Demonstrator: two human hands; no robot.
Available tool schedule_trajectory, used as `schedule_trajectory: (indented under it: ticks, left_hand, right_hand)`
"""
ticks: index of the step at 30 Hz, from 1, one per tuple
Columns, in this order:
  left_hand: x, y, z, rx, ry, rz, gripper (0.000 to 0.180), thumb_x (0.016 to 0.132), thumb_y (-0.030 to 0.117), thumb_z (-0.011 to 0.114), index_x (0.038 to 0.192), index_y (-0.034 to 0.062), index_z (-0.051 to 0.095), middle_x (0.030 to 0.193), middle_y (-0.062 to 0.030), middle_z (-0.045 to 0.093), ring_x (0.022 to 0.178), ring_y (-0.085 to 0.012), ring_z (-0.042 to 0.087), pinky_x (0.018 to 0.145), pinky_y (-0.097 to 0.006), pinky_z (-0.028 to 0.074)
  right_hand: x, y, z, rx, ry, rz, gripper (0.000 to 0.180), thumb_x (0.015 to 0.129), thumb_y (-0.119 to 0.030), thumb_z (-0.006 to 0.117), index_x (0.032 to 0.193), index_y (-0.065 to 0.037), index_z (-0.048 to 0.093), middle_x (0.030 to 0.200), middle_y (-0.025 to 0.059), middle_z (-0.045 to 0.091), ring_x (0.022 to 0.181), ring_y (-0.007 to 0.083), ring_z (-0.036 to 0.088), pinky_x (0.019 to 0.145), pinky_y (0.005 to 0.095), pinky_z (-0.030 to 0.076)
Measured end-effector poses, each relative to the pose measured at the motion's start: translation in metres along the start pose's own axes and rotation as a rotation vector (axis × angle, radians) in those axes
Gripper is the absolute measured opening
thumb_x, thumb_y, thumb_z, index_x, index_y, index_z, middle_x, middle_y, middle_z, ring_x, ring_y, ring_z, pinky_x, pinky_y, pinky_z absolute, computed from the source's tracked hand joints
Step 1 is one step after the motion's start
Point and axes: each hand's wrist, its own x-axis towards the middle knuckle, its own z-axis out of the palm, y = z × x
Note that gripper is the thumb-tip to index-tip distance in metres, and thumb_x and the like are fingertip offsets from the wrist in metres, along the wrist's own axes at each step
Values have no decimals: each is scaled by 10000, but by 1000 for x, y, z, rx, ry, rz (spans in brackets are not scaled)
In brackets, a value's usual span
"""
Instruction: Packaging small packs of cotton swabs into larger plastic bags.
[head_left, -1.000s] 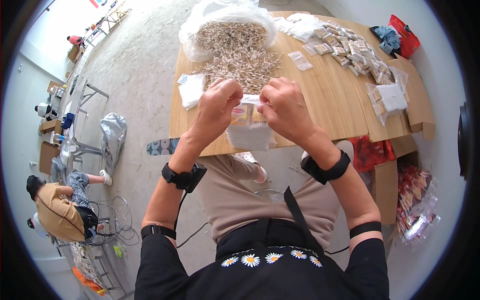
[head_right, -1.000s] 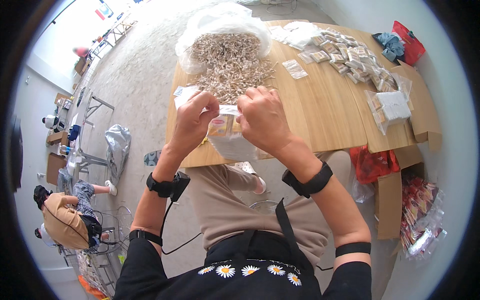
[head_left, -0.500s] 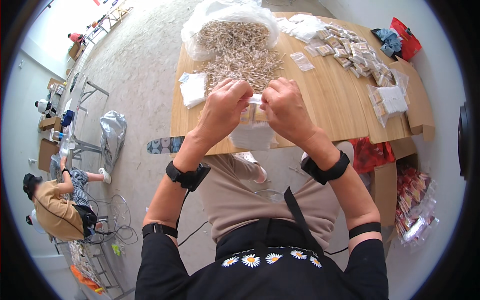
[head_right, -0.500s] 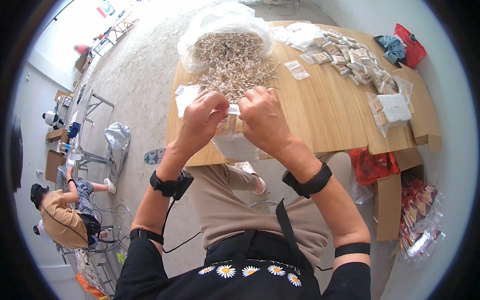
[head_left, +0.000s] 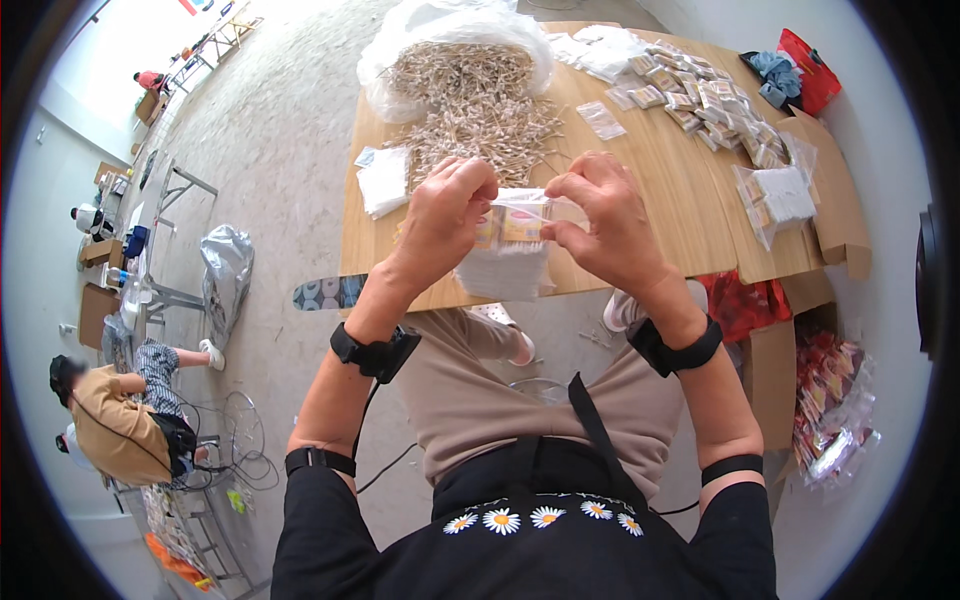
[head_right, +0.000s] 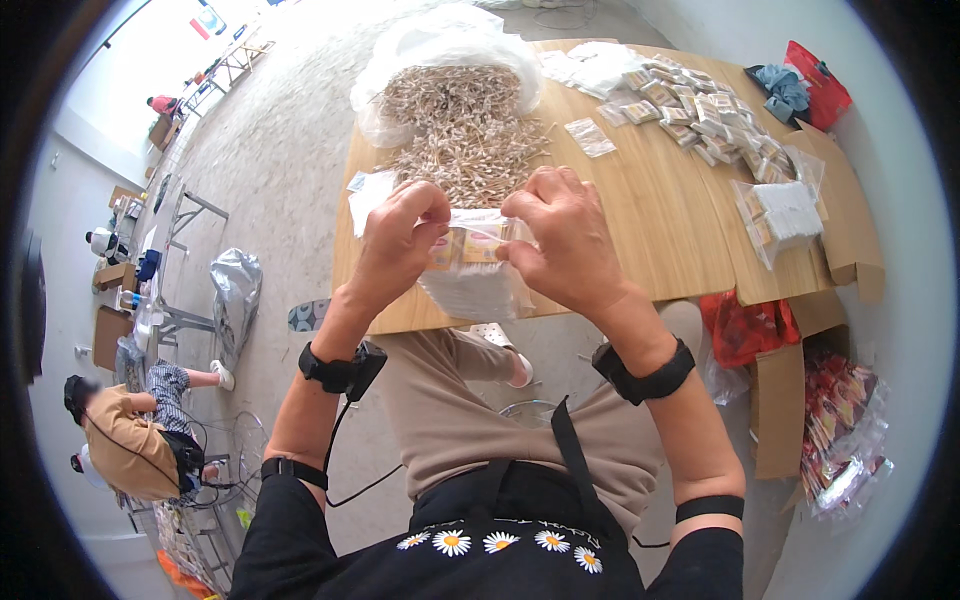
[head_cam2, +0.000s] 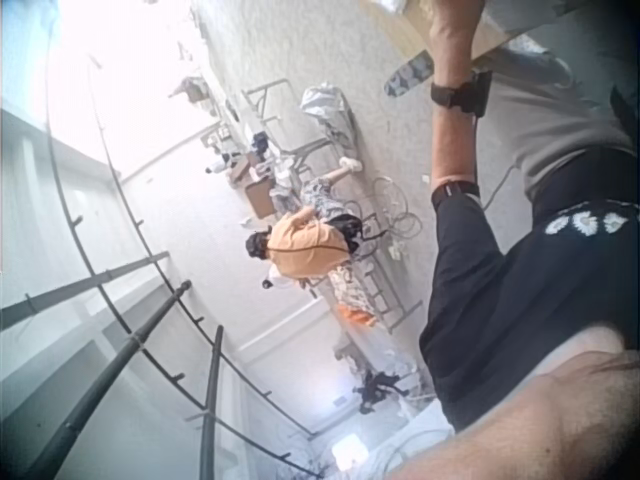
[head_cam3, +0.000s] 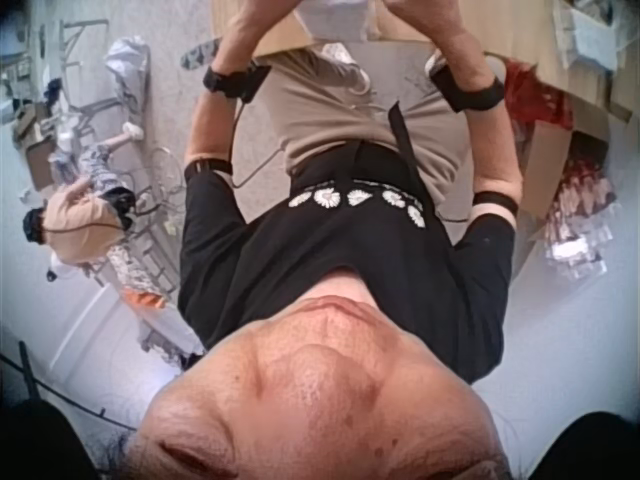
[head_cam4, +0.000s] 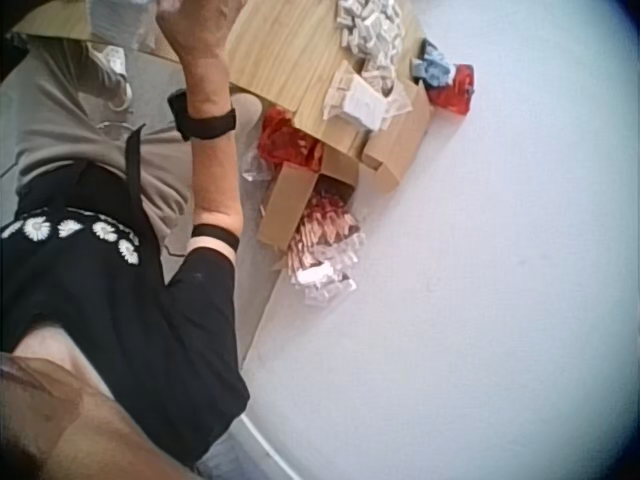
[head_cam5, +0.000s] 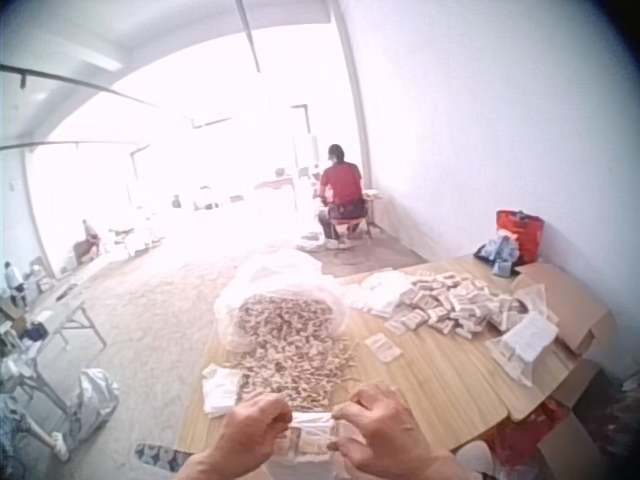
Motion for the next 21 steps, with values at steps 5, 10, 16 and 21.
schedule_trajectory:
  ticks: [5, 10, 16, 21]
  left_hand:
    - [1, -1, 1, -3, -8, -3, 127, 777, -104, 593, 845, -4, 553, 797, -95, 580, 764, -221, 565, 691, -337, 472]
    - [0, -2, 1, 5, -9, 2, 128, 777, -107, 593, 840, -4, 547, 796, -93, 580, 759, -216, 559, 691, -336, 471]
    - [0, 1, 0, 4, -17, -11, 155, 773, -93, 617, 900, -7, 596, 823, -99, 607, 794, -225, 596, 719, -325, 488]
    - [4, 5, 2, 27, -47, 23, 228, 768, -79, 649, 982, -1, 640, 852, -110, 632, 823, -235, 624, 740, -344, 504]
  right_hand:
    - [-9, 10, -5, 168, -34, 163, 256, 708, -105, 771, 948, -43, 703, 884, 116, 620, 938, 311, 596, 840, 425, 446]
    - [-8, 8, 7, 160, 7, 111, 159, 727, -53, 728, 876, -18, 687, 856, 138, 623, 898, 333, 600, 827, 436, 459]
    - [-6, 9, 13, 92, 70, 15, 76, 743, -7, 683, 817, -2, 668, 830, 135, 628, 887, 331, 597, 834, 436, 456]
    - [-6, 7, 14, 65, 82, -11, 59, 749, -3, 675, 807, 2, 667, 824, 126, 633, 888, 324, 596, 844, 431, 453]
